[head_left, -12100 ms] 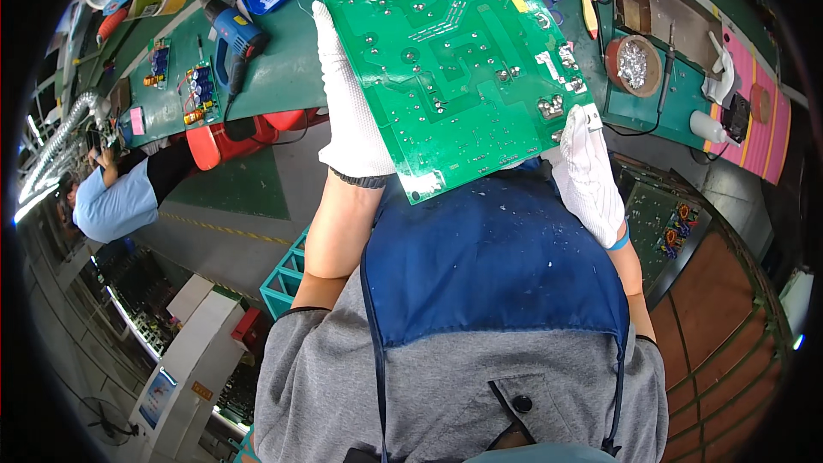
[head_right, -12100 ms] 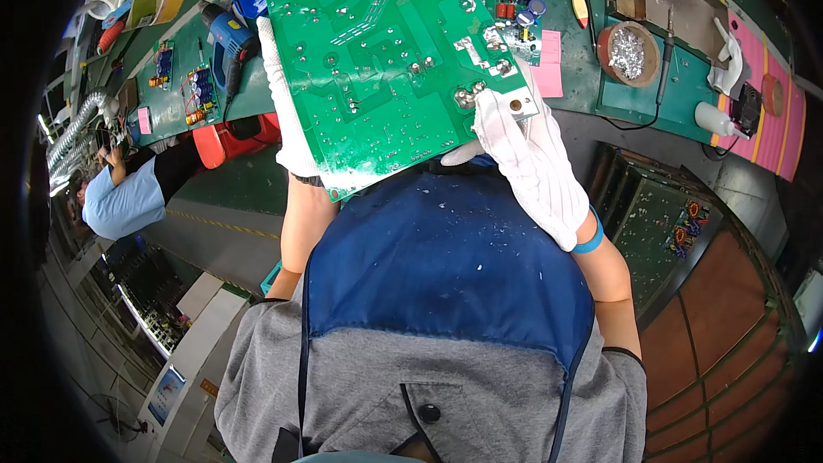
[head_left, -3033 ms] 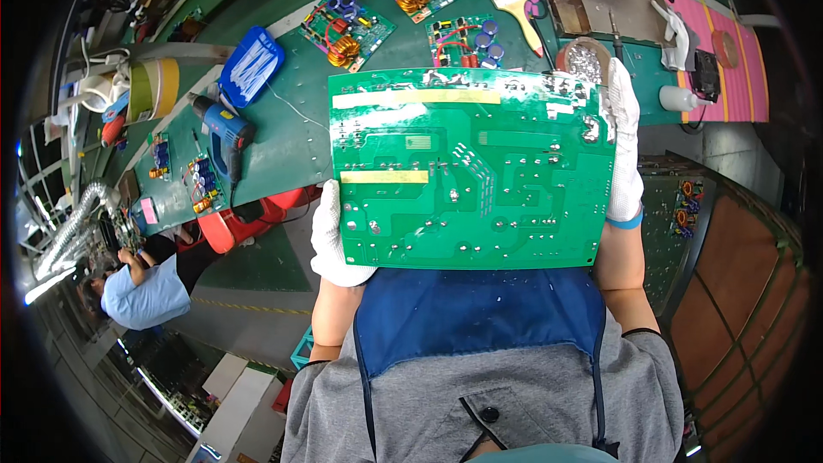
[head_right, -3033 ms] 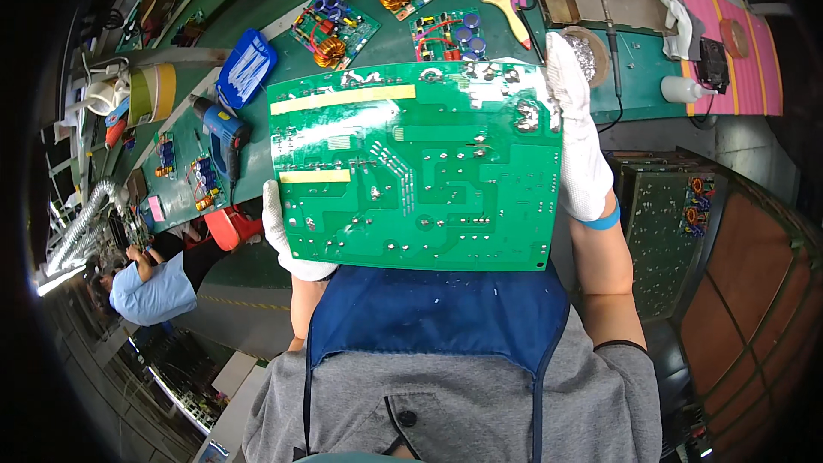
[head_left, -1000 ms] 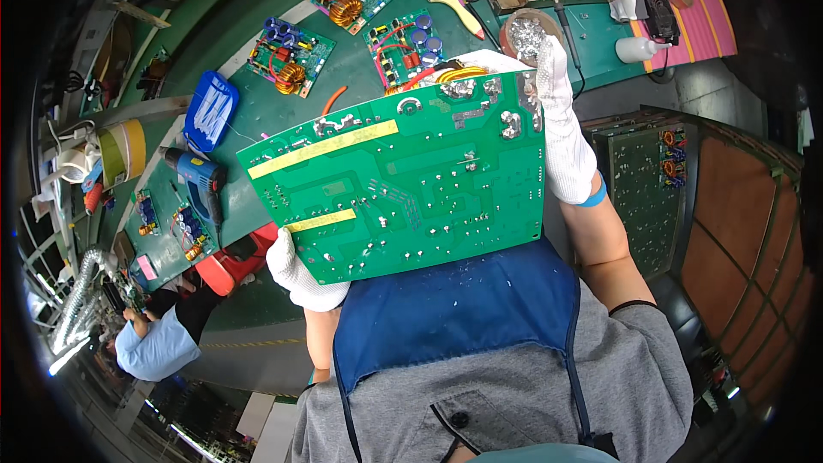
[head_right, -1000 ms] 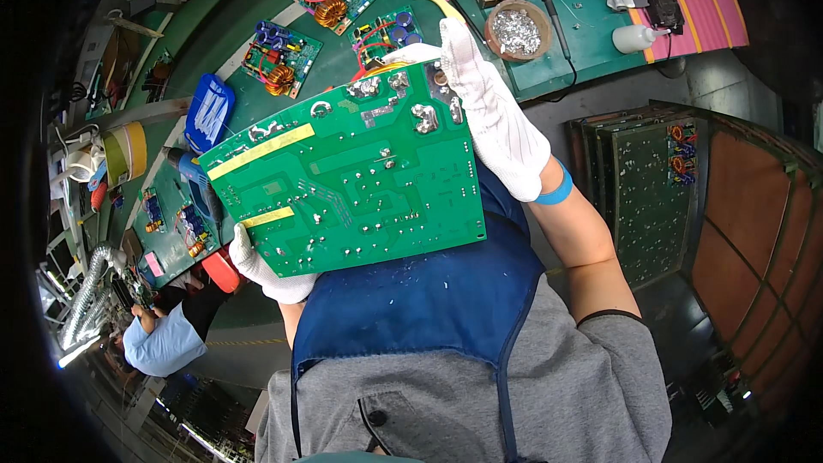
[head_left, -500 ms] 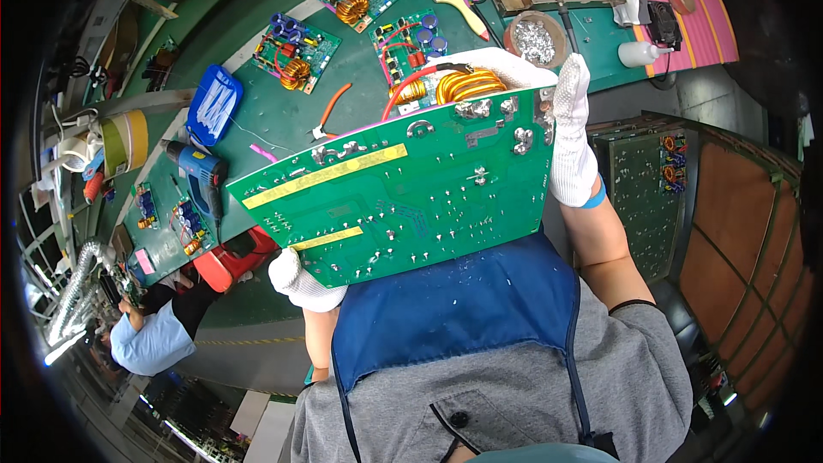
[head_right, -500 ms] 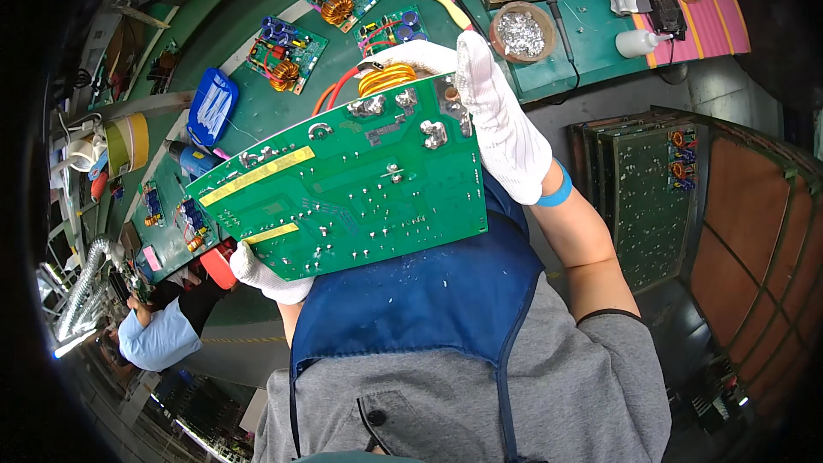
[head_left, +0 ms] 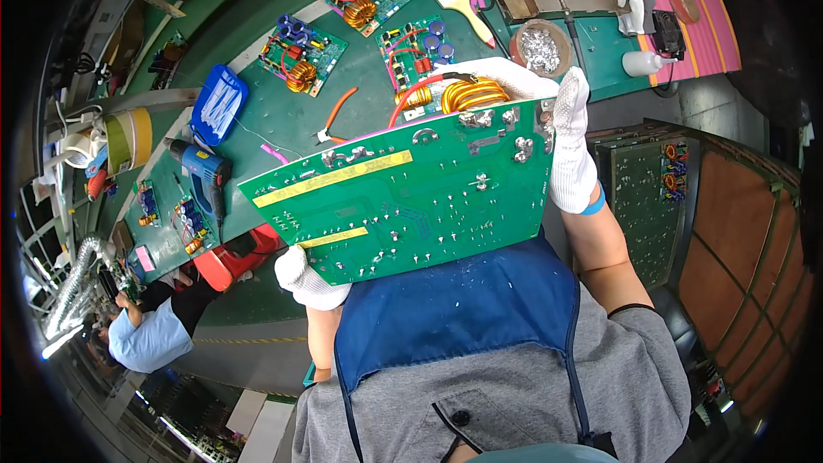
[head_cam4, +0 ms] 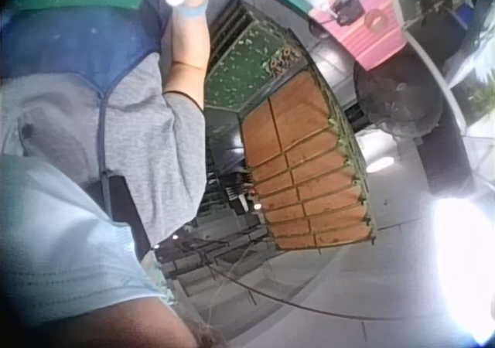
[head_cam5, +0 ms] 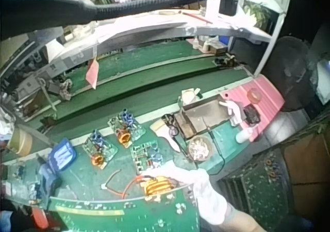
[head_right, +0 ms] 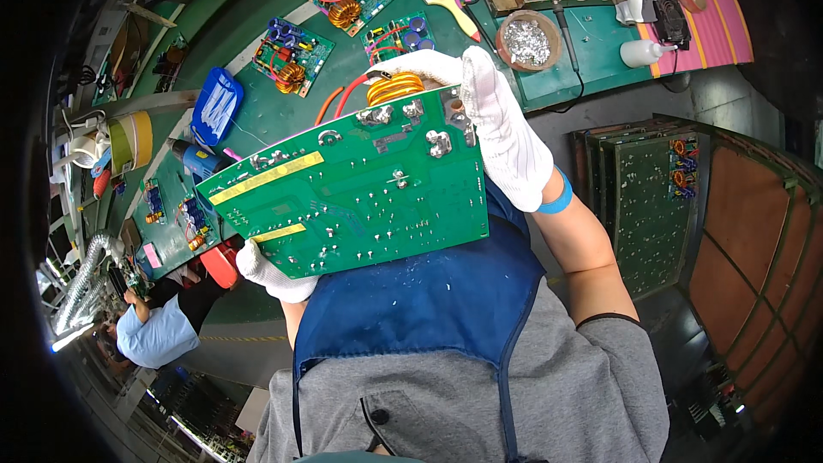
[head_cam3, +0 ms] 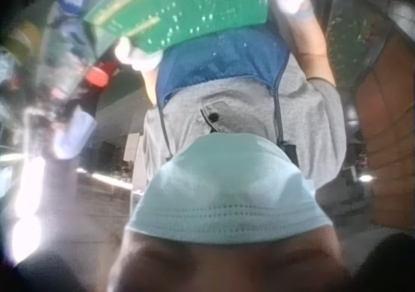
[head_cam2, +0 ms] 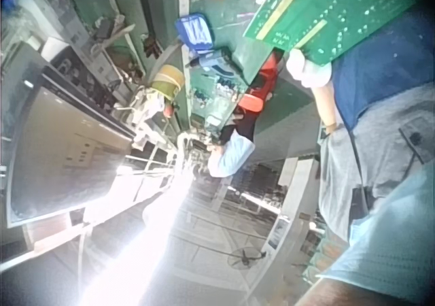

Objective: The person trims excess leads from components on a printed circuit board using wire cutters, then solders the components to the board with a soldering iron and solder wire.

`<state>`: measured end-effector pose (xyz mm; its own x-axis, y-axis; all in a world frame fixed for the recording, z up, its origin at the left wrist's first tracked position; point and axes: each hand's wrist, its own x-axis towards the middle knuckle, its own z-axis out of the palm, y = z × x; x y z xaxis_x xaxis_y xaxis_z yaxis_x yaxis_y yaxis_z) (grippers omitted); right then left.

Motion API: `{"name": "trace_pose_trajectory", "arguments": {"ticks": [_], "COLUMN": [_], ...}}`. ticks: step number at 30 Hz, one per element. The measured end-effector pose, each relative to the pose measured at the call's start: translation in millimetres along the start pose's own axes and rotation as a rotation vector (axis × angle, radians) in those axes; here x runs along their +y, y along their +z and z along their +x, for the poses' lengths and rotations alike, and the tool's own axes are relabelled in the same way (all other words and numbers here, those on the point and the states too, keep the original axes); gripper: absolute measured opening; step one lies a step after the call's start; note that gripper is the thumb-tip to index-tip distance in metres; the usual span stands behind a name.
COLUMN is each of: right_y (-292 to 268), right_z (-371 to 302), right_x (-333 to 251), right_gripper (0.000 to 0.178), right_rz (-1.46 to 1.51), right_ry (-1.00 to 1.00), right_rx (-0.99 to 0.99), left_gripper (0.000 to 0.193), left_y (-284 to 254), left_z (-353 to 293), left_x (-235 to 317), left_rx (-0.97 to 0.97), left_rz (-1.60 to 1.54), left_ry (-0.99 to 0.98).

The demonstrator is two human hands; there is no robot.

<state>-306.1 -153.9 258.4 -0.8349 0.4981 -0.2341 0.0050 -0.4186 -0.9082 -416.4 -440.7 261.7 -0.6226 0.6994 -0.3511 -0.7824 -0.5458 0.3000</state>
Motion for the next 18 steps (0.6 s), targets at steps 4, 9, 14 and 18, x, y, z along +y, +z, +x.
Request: {"name": "trace_pose_trajectory", "arguments": {"ticks": [4, 9, 14, 18], "right_y": [7, 6, 6, -14], "right_z": [7, 15, 17, 14], "right_x": [-13, -14, -15, 11], "right_gripper": [0.06, 0.063, 0.061, 0.052], "right_rz": [-0.007, 0.138, 0.048, -0.123], "right_ry": [0.061, 0.123, 0.108, -0.005], "right_rx": [-0.105, -0.158, -0.034, -0.025], "left_gripper": [0.051, 0.042, 0.042, 0.044], "left_y": [6, 13, 10, 18], "left_z": [6, 12, 13, 19], "left_x": [-1, -4, -4, -4], "left_rx": [0.02, 0.176, 0.249, 0.169], "left_rz": [0.032, 0.209, 0.209, 0.117], "left_ry": [-0.004, 0.049, 0.059, -0.019]}}
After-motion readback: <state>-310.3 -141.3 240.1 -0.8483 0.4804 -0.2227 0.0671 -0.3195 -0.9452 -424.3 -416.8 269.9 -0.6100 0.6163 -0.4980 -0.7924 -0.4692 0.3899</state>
